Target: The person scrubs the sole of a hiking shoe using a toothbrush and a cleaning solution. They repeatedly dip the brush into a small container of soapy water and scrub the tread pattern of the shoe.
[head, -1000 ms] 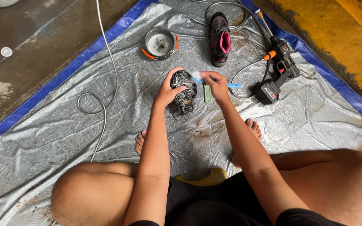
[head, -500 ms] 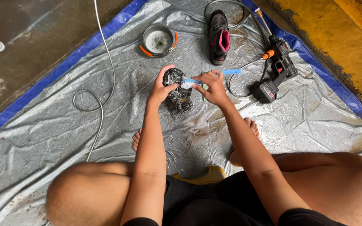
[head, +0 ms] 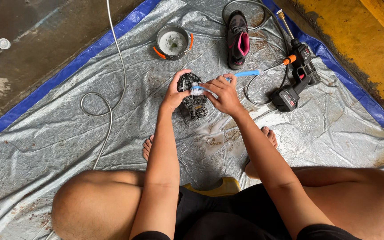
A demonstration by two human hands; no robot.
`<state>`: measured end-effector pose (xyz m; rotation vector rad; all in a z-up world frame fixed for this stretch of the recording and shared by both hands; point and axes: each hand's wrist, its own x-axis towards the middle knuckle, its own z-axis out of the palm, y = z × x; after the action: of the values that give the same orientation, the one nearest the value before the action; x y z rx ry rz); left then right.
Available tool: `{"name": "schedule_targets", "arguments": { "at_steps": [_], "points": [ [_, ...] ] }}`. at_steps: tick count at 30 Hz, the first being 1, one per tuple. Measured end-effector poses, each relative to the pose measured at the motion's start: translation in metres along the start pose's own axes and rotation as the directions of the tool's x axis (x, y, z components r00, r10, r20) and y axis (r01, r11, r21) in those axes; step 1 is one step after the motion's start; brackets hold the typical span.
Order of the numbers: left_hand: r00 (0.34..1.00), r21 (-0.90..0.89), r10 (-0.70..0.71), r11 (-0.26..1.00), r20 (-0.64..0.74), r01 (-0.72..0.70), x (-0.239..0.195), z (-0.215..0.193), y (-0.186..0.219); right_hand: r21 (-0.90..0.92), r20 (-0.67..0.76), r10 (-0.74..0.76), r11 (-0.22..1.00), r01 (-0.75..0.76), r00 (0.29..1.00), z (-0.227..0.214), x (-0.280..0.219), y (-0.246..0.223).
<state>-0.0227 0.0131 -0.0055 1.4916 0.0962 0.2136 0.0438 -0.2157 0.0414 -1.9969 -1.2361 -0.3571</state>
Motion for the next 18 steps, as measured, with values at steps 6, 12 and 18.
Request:
{"name": "schedule_targets", "arguments": {
  "at_steps": [6,12,18],
  "points": [
    [1.0,-0.022,0.008,1.0,0.025,-0.007,0.003,-0.007,-0.01,0.001,0.02,0.125,0.992,-0.125,0.992,0.001,-0.028,0.038],
    [0.998,0.014,0.032,0.999,0.052,-0.033,0.007,0.005,-0.008,0.001,0.041,0.076,0.997,-0.076,0.996,0.011,-0.005,0.017],
    [0.998,-0.005,0.039,0.999,0.046,-0.039,0.002,-0.002,-0.012,0.006,0.06,0.14,0.99,-0.141,0.988,0.003,-0.024,0.045]
  ]
}}
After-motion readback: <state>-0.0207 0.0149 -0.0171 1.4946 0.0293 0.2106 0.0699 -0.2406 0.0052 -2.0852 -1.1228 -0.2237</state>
